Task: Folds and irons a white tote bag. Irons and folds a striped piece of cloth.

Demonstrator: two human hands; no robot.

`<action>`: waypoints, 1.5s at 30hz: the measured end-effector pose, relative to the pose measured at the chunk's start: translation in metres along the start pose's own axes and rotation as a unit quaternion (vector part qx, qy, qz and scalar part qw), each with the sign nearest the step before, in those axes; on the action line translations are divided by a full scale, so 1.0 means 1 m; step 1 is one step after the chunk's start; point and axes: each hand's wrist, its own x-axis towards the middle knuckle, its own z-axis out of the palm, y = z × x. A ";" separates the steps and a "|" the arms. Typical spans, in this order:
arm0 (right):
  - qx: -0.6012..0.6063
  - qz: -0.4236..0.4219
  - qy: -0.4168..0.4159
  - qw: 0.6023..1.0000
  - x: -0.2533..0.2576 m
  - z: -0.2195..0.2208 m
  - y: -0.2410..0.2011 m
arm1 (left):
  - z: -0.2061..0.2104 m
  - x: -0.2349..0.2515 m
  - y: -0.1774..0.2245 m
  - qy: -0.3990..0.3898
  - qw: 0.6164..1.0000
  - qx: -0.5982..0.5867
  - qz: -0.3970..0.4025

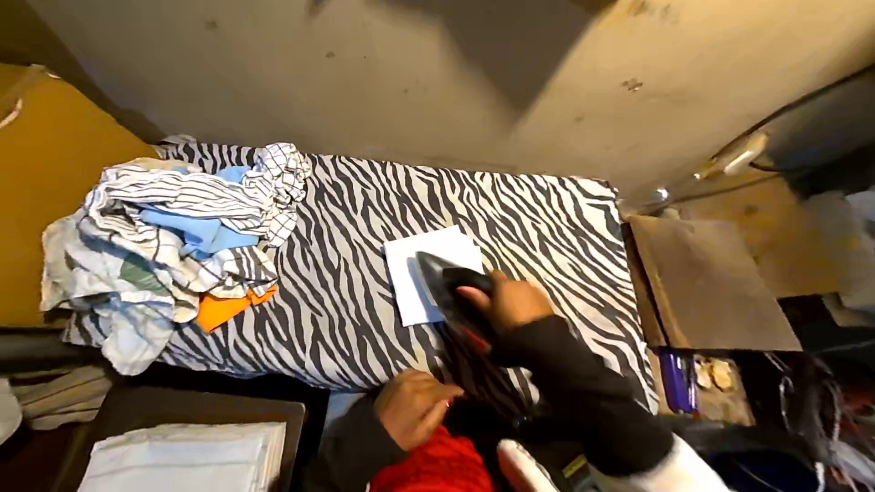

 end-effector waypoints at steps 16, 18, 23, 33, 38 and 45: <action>-0.013 -0.024 0.058 0.998 0.064 0.041 -0.064 | -0.071 0.027 -0.022 0.209 0.963 -0.005 -0.171; 0.001 -0.021 0.107 0.994 0.075 0.037 -0.045 | -0.067 0.033 -0.023 0.192 0.964 0.002 -0.181; 0.002 0.128 0.108 0.986 0.083 0.016 0.001 | -0.076 0.042 -0.057 0.083 0.923 -0.068 -0.368; 0.029 0.167 0.026 0.985 0.039 0.007 0.060 | -0.091 0.135 -0.127 0.088 0.868 -0.158 -0.462; 0.028 0.174 0.044 0.983 0.013 -0.037 0.162 | -0.128 0.174 -0.140 -0.079 0.889 -0.083 -0.443; 0.059 0.307 0.186 0.931 0.008 -0.091 0.268 | -0.119 0.242 -0.150 -0.340 0.868 0.114 -0.344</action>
